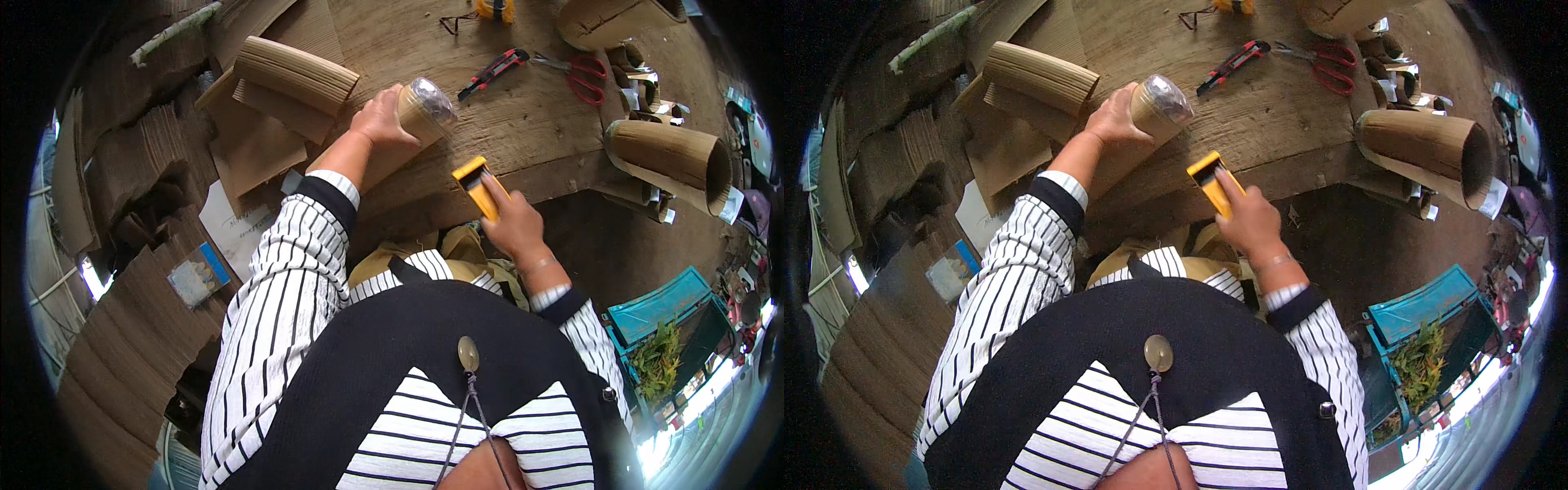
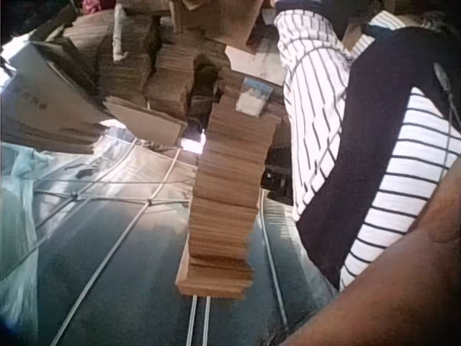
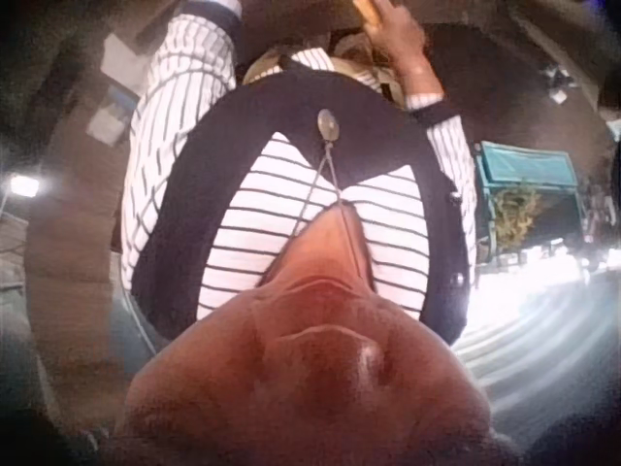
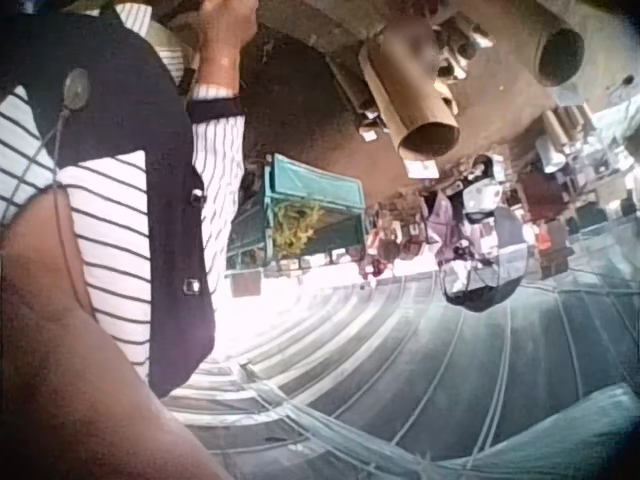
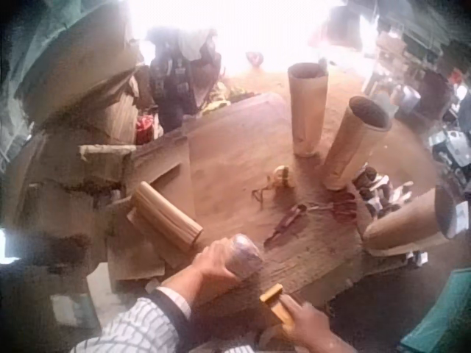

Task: The person places a small potted plant inside a corrugated cardboard tube, then secures the tube with yellow tape. They trim the tube's edge with scissors, attach a small paper label, and place the finished unit among other similar tubes on the floor.

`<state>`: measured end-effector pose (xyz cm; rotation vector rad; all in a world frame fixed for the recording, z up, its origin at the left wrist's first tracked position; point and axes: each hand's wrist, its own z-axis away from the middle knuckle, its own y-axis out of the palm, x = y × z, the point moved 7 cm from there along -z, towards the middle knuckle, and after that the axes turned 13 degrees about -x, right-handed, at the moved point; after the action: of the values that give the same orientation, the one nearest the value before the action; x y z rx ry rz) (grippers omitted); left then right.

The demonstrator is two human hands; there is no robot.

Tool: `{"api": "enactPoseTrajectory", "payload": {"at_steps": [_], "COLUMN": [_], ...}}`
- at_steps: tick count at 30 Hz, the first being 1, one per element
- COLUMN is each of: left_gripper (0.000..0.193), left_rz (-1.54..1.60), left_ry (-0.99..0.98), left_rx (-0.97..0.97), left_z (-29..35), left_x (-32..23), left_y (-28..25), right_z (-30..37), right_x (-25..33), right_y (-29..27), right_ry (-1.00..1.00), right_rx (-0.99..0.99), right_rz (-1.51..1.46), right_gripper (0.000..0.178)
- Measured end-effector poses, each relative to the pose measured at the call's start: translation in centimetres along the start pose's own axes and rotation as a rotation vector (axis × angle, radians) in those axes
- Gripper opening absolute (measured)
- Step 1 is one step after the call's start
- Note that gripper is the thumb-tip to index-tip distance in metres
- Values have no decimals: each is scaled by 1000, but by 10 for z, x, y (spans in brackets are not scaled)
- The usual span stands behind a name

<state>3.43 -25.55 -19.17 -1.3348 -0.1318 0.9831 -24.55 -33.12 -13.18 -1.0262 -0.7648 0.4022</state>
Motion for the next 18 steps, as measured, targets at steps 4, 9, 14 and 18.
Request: {"api": "enactPoseTrajectory", "payload": {"at_steps": [4,9,14,18], "left_gripper": [107,101,83,87], "left_rz": [285,433,804,672], "left_ry": [47,-38,-61,27], "left_rx": [201,389,698,769], "left_z": [-36,-46,16,58], "left_x": [20,26,-5,-12], "left_y": [2,-3,42,99], "right_z": [-67,-89,-9,45], "right_x": [22,32,3,-20], "right_y": [40,39,11,13], "right_ry": [18,-58,-95,-86], "right_rx": [34,-18,-60,-25], "right_rz": [49,29,-84,-61], "right_gripper": [71,71,76,78]}}
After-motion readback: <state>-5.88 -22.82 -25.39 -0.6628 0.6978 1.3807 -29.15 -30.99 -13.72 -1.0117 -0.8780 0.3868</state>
